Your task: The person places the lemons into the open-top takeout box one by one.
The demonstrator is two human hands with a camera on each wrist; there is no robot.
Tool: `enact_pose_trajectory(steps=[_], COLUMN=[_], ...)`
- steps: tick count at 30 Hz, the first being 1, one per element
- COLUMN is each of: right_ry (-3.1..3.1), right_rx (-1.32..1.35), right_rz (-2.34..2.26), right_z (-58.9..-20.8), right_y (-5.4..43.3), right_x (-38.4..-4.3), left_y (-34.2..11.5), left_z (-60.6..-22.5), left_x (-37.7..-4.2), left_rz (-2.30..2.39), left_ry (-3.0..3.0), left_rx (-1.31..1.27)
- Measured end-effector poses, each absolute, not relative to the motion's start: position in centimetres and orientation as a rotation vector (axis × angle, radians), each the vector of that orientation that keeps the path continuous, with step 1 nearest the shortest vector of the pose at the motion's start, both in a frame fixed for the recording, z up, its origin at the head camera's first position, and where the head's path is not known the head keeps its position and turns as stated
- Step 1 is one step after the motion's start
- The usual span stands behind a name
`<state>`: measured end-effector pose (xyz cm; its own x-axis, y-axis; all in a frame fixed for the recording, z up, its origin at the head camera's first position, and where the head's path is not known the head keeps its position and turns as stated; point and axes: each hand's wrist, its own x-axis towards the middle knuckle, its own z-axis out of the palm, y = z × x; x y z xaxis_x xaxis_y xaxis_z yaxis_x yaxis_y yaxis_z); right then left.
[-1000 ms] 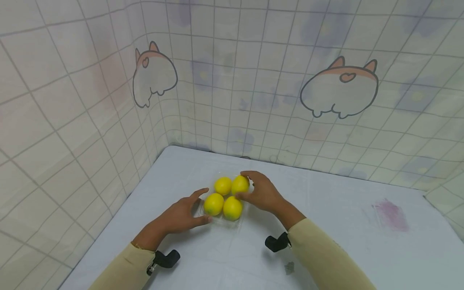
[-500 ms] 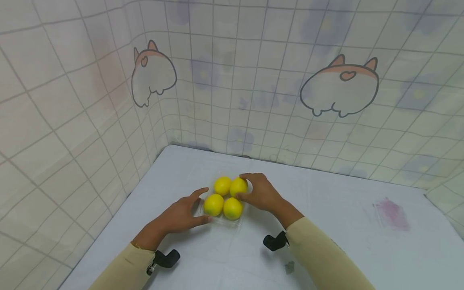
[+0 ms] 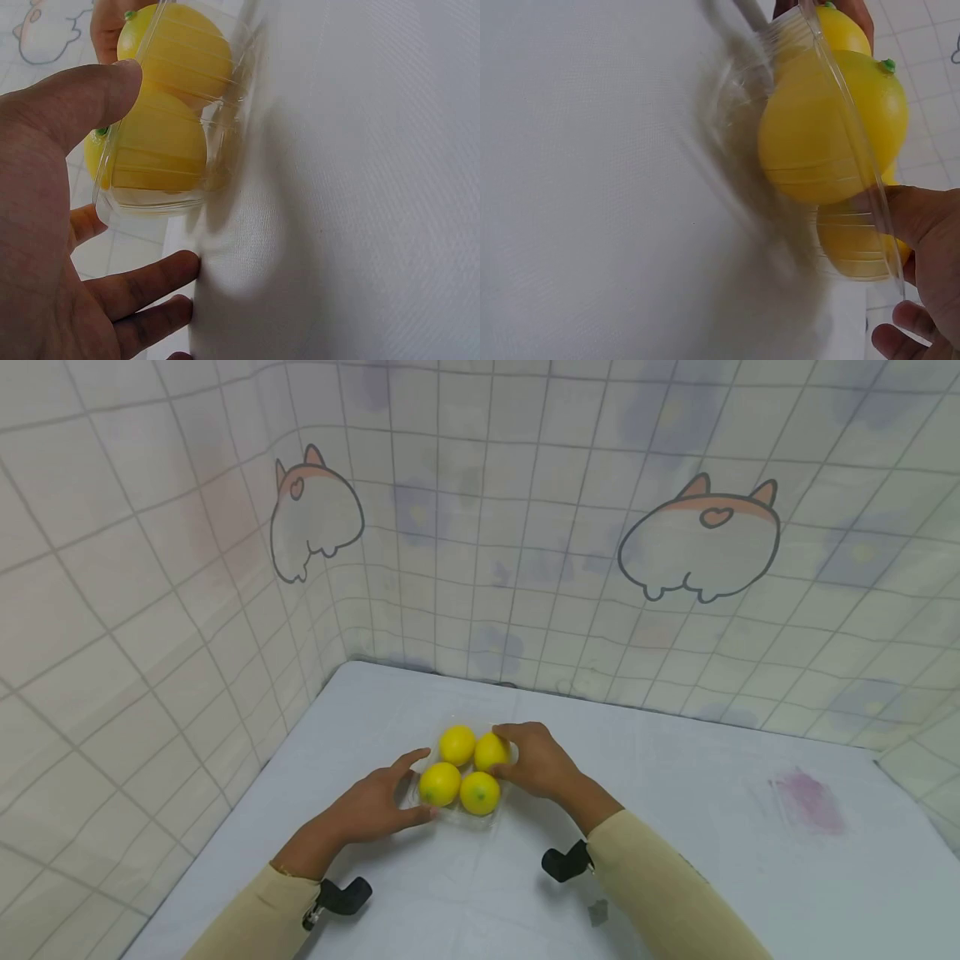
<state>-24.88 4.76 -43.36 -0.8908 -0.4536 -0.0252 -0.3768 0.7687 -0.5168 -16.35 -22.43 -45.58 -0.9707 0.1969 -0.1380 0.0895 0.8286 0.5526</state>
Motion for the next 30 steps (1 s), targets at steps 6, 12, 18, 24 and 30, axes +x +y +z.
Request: enact_pose_trajectory(steps=[6, 12, 18, 24, 30], right_ry=[2.8, 2.838, 2.887, 2.945, 3.022], right_rx=[-0.615, -0.627, -0.601, -0.583, -0.621], right_rz=[-0.786, -0.792, -0.776, -0.721, -0.702], right_z=[-42.6, -42.1, -42.0, -42.5, -42.8], right_y=[5.5, 7.3, 10.0, 13.3, 16.5], right_x=[-24.4, -23.8, -22.3, -20.6, -19.6], left_y=[-22.3, -22.4, -22.6, -23.1, -24.1], left_z=[-45.8, -45.9, -45.8, -45.6, -44.9], left_x=[-16.4, -16.3, -16.2, -16.1, -16.2], left_rz=[0.845, 0.816, 0.793, 0.798, 0.839], left_ry=[2.824, 2.84, 2.855, 2.866, 2.915], left_rx=[0.241, 0.266, 0.303, 0.323, 0.412])
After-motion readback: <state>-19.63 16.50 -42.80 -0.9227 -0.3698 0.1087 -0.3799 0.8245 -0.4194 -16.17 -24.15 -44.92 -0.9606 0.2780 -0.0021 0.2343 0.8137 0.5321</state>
